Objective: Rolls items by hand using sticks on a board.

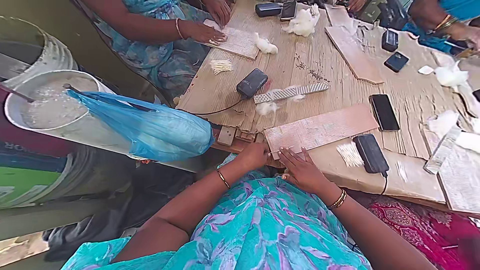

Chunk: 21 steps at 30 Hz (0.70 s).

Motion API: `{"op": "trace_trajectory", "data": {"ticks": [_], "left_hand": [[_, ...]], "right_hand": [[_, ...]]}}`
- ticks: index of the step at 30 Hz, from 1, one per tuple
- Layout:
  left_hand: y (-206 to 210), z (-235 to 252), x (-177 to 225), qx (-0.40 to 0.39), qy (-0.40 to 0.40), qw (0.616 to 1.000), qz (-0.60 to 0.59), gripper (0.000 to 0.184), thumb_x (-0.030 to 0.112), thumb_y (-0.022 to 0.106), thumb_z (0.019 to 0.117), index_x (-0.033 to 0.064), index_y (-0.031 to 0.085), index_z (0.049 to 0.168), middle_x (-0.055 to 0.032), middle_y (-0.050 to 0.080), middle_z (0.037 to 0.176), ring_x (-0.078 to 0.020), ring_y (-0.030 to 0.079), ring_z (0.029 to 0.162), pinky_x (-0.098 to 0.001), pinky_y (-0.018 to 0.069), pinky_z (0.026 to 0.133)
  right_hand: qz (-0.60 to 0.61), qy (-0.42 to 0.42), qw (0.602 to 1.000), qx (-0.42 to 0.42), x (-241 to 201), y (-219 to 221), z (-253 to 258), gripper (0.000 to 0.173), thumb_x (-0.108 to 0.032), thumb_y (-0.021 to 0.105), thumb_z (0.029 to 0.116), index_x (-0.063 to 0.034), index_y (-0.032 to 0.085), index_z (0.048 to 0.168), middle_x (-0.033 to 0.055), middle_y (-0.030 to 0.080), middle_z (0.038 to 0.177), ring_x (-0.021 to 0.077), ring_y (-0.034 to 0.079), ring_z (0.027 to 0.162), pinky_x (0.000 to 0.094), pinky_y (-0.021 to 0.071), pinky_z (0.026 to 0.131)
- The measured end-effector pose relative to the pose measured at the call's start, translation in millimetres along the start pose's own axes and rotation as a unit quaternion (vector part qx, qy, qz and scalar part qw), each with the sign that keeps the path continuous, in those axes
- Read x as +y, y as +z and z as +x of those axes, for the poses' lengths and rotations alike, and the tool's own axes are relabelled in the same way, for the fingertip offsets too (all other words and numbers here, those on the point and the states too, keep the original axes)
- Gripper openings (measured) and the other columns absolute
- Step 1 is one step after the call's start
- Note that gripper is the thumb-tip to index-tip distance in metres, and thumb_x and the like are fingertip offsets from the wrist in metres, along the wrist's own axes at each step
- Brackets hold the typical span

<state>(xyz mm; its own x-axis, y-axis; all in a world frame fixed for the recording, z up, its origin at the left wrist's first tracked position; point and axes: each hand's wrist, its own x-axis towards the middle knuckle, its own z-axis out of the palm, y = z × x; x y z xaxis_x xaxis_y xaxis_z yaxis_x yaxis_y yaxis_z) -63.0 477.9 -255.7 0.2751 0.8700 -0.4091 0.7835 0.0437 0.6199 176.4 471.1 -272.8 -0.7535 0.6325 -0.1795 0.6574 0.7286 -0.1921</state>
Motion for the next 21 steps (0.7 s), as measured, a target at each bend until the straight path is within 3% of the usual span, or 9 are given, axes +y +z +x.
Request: {"op": "trace_trajectory", "data": {"ticks": [3, 5, 7, 9, 11, 15, 18, 21], "left_hand": [[4.3, -6.6, 3.9, 0.003, 0.017, 1.0, 0.014, 0.027, 0.018, 0.051, 0.1078, 0.0004, 0.068, 0.119, -0.0199, 0.069, 0.115, -0.0343, 0.066, 0.111, -0.0548, 0.0506, 0.099], [5.5, -14.2, 6.6, 0.013, 0.023, 0.999, 0.018, 0.027, 0.018, 0.051, 0.1078, 0.0014, 0.069, 0.119, -0.0182, 0.069, 0.118, -0.0326, 0.065, 0.114, -0.0537, 0.0497, 0.101], [7.7, -21.4, 9.4, 0.029, 0.034, 0.999, 0.012, 0.027, 0.018, 0.051, 0.1076, 0.0015, 0.069, 0.118, -0.0172, 0.069, 0.118, -0.0313, 0.065, 0.115, -0.0529, 0.0492, 0.102], [11.1, -29.0, 12.2, 0.041, 0.049, 0.998, 0.005, 0.026, 0.018, 0.052, 0.1072, 0.0016, 0.07, 0.117, -0.0167, 0.069, 0.117, -0.0311, 0.066, 0.114, -0.0533, 0.0496, 0.101], [14.0, -36.0, 15.6, 0.044, 0.056, 0.997, 0.003, 0.027, 0.019, 0.052, 0.1068, 0.0023, 0.071, 0.117, -0.0158, 0.07, 0.117, -0.0301, 0.066, 0.113, -0.0522, 0.0499, 0.102], [19.9, -47.6, 21.2, 0.05, 0.057, 0.997, -0.008, 0.027, 0.021, 0.053, 0.1072, 0.0039, 0.071, 0.118, -0.0146, 0.069, 0.119, -0.0279, 0.066, 0.112, -0.0507, 0.0504, 0.101], [23.1, -54.3, 20.5, 0.051, 0.065, 0.997, -0.011, 0.028, 0.021, 0.053, 0.1072, 0.0038, 0.071, 0.119, -0.0143, 0.069, 0.119, -0.0275, 0.066, 0.113, -0.0499, 0.0504, 0.102], [27.3, -58.4, 18.8, 0.053, 0.078, 0.995, -0.017, 0.028, 0.022, 0.053, 0.1073, 0.0036, 0.071, 0.117, -0.0137, 0.069, 0.117, -0.0265, 0.067, 0.109, -0.05, 0.0514, 0.099]], "right_hand": [[0.043, 0.01, 0.999, 0.028, -4.7, -4.6, -17.9, 0.08, -0.066, 0.032, 0.1031, -0.0092, 0.038, 0.159, 0.009, 0.039, 0.163, 0.0282, 0.034, 0.153, 0.0758, 0.0043, 0.117], [0.079, 0.04, 0.992, 0.09, -6.7, -5.0, -27.8, 0.071, -0.057, 0.051, 0.1009, -0.0088, 0.047, 0.153, 0.0099, 0.052, 0.154, 0.0319, 0.044, 0.146, 0.0776, 0.0081, 0.115], [0.096, 0.066, 0.976, 0.185, -6.6, -1.4, -32.6, 0.055, -0.043, 0.06, 0.0993, -0.0085, 0.059, 0.142, 0.0106, 0.064, 0.14, 0.0348, 0.054, 0.137, 0.0765, 0.017, 0.114], [0.078, 0.074, 0.96, 0.259, -7.5, 0.9, -32.6, 0.042, -0.034, 0.061, 0.0991, -0.0096, 0.068, 0.132, 0.0108, 0.07, 0.13, 0.0361, 0.059, 0.13, 0.0738, 0.0271, 0.11], [0.036, 0.066, 0.953, 0.294, -9.9, 1.1, -30.2, 0.034, -0.03, 0.062, 0.0992, -0.012, 0.071, 0.126, 0.0086, 0.071, 0.126, 0.0348, 0.06, 0.127, 0.0713, 0.0316, 0.108], [-0.007, 0.036, 0.949, 0.314, -14.1, 2.1, -26.4, 0.025, -0.024, 0.062, 0.0996, -0.0151, 0.076, 0.118, 0.005, 0.075, 0.114, 0.0311, 0.064, 0.12, 0.0672, 0.0338, 0.106], [0.011, 0.027, 0.946, 0.323, -18.2, 2.5, -27.5, 0.017, -0.015, 0.064, 0.0975, -0.0135, 0.08, 0.103, 0.0051, 0.078, 0.101, 0.0315, 0.068, 0.111, 0.0673, 0.035, 0.104], [0.016, 0.035, 0.947, 0.318, -22.8, 2.1, -32.2, 0.014, -0.014, 0.067, 0.0959, -0.0139, 0.081, 0.099, 0.0044, 0.078, 0.099, 0.0304, 0.069, 0.109, 0.0661, 0.0355, 0.103]]}}
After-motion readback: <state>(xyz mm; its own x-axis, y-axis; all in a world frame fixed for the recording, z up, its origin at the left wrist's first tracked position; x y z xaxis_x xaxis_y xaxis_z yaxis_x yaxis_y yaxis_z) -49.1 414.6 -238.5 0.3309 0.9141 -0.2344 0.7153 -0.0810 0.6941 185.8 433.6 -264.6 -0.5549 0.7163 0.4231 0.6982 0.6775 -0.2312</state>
